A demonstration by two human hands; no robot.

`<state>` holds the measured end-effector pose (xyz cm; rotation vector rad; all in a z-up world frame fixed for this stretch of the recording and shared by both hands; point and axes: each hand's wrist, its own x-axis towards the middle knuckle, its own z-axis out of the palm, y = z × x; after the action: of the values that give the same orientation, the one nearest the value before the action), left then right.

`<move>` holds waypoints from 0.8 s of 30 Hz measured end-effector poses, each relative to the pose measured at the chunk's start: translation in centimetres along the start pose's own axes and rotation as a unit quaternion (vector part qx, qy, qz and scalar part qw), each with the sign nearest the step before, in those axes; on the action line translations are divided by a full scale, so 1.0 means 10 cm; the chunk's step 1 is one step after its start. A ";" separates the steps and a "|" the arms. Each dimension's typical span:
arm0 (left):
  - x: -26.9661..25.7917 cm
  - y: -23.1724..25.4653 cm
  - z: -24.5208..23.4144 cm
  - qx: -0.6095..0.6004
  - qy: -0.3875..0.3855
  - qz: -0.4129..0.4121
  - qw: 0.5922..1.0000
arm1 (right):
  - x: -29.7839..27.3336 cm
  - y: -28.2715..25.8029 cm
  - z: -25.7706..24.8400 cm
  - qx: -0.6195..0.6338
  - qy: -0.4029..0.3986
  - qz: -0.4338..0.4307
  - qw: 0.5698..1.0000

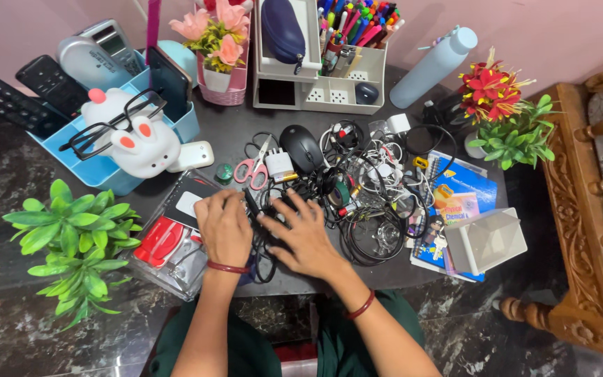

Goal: The person organizes a cluttered desk by sorting tangled cables and small stationery items. They place a small green item and several colorful rectangular objects into a white tray, then arrange them neatly inside.

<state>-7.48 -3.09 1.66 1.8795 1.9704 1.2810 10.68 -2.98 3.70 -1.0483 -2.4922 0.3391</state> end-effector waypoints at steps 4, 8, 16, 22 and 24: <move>-0.01 0.01 0.05 -0.038 -0.013 0.008 0.999 | -0.10 0.15 0.16 -0.075 -0.026 0.034 0.996; 0.00 0.00 0.05 -0.060 -0.012 0.002 0.998 | -0.23 0.47 0.07 -0.087 0.040 0.045 0.994; -0.05 0.02 0.15 -0.110 -0.045 -0.002 0.993 | -0.43 0.68 -0.30 0.034 0.106 0.146 0.983; -0.13 0.10 0.32 -0.153 -0.112 0.025 0.982 | -0.58 0.81 -0.34 0.191 0.057 0.207 0.958; -0.16 0.16 0.39 -0.164 -0.151 0.040 0.974 | -0.58 0.80 -0.32 0.235 0.063 0.212 0.946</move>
<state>-3.57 -2.91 -0.50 1.8700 1.4483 1.1702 20.88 -1.48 1.93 -1.3319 -1.9116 0.9112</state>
